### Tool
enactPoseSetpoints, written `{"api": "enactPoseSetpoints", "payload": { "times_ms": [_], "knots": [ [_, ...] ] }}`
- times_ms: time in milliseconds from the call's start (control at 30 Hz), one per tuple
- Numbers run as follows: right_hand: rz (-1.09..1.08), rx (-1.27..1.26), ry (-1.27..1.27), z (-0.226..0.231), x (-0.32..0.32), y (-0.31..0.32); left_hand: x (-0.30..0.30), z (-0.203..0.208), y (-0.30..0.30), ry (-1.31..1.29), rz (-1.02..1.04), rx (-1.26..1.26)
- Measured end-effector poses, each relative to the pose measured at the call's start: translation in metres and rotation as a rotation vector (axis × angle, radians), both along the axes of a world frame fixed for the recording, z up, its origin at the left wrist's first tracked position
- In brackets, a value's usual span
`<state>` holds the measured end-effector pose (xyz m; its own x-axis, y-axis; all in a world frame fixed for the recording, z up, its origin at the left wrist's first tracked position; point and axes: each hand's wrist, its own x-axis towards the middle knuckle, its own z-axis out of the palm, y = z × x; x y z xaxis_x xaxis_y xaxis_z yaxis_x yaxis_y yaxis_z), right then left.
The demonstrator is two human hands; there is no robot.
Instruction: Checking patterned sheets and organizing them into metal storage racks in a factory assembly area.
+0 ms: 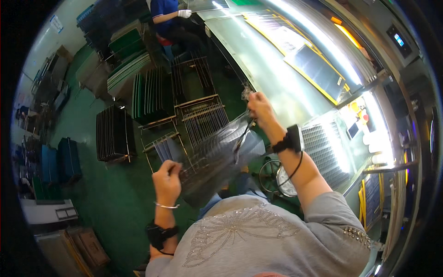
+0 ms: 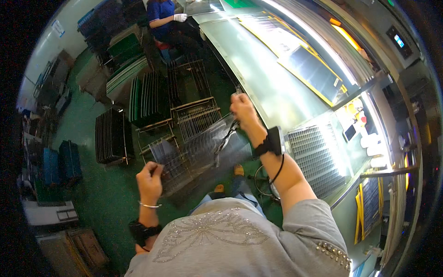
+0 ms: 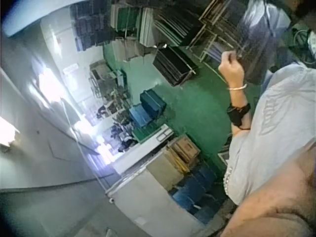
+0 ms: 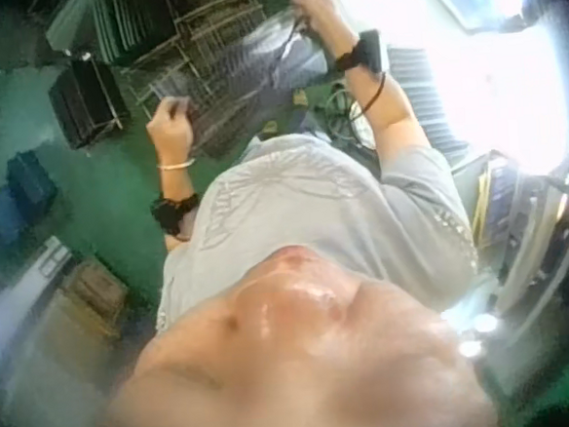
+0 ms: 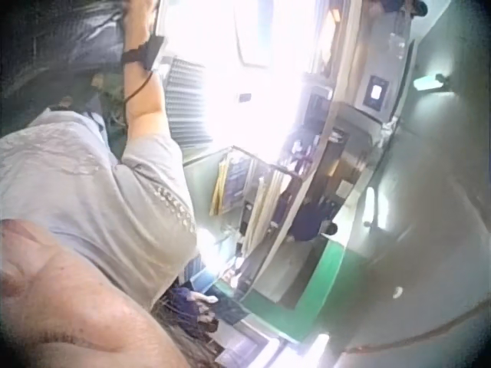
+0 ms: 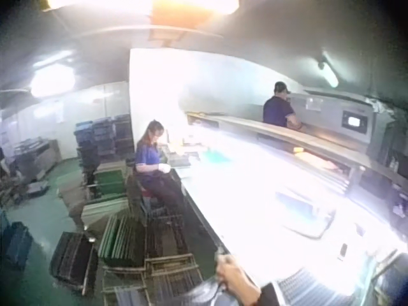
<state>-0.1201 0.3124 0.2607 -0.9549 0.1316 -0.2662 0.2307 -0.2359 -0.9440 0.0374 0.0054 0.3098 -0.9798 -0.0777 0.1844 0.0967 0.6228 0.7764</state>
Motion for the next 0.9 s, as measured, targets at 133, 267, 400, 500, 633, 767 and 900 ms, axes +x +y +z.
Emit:
{"api": "enactPoseSetpoints", "payload": {
  "times_ms": [133,267,400,500,633,767,900],
  "knots": [
    [-0.304,0.238,0.133,-0.111,-0.095,0.165,0.002,0.028,-0.019,-0.215,0.155,0.377],
    [-0.258,0.117,0.064,-0.083,-0.135,0.125,0.028,0.053,-0.044,-0.175,0.268,0.030],
    [-0.324,0.212,0.151,-0.124,-0.193,0.135,0.069,0.099,-0.092,-0.122,0.634,0.057],
    [0.227,0.126,0.353,-0.124,-0.198,0.066,0.079,0.121,-0.075,-0.125,0.628,-0.070],
    [0.473,1.034,0.947,-0.140,-0.199,0.017,0.037,0.123,-0.065,0.014,0.713,-0.258],
    [1.251,1.946,0.394,-0.267,-0.230,0.098,0.046,0.147,-0.079,0.237,0.770,-0.030],
    [1.185,2.132,0.511,-0.274,-0.204,0.082,0.064,0.174,-0.084,0.379,0.906,0.120]
  ]
}}
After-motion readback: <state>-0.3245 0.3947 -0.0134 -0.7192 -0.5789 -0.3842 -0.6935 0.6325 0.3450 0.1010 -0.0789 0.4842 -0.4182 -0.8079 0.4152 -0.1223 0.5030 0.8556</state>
